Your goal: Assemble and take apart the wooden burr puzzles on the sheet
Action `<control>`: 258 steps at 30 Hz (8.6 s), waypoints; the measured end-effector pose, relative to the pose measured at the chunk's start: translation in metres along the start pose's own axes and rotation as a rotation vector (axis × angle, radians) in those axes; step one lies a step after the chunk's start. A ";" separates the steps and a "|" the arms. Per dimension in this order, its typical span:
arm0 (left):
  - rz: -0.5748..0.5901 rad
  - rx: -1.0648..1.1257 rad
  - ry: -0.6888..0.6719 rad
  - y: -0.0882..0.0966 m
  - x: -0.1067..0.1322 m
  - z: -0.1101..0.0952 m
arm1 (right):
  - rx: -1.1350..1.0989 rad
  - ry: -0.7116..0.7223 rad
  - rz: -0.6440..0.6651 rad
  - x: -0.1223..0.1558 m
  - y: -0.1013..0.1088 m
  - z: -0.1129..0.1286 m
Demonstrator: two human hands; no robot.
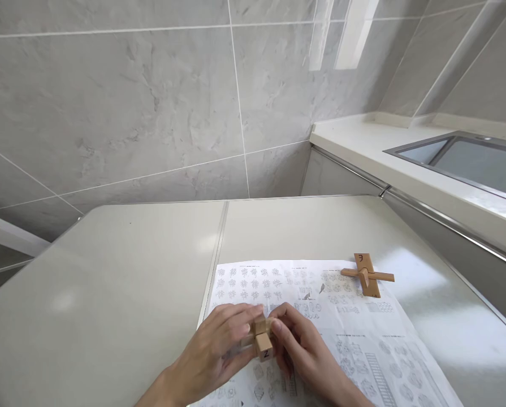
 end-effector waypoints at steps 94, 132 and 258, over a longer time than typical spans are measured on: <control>-0.076 -0.043 0.722 0.032 0.040 0.118 | -0.170 0.203 -0.238 0.003 0.104 0.027; -0.061 0.872 0.808 -0.022 0.040 0.065 | -0.099 -0.075 0.147 -0.017 -0.034 -0.002; -0.264 0.092 0.818 0.038 0.037 0.118 | -0.204 -0.101 0.418 -0.005 -0.064 -0.008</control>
Point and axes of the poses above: each hand's wrist, its own x-axis away from the middle knuckle, its own y-axis out of the back of the hand, z = x × y, the point moved 10 cm from there along -x, towards the middle knuckle, and after that the axes turned 2 degrees about x, right-handed, at the moved point
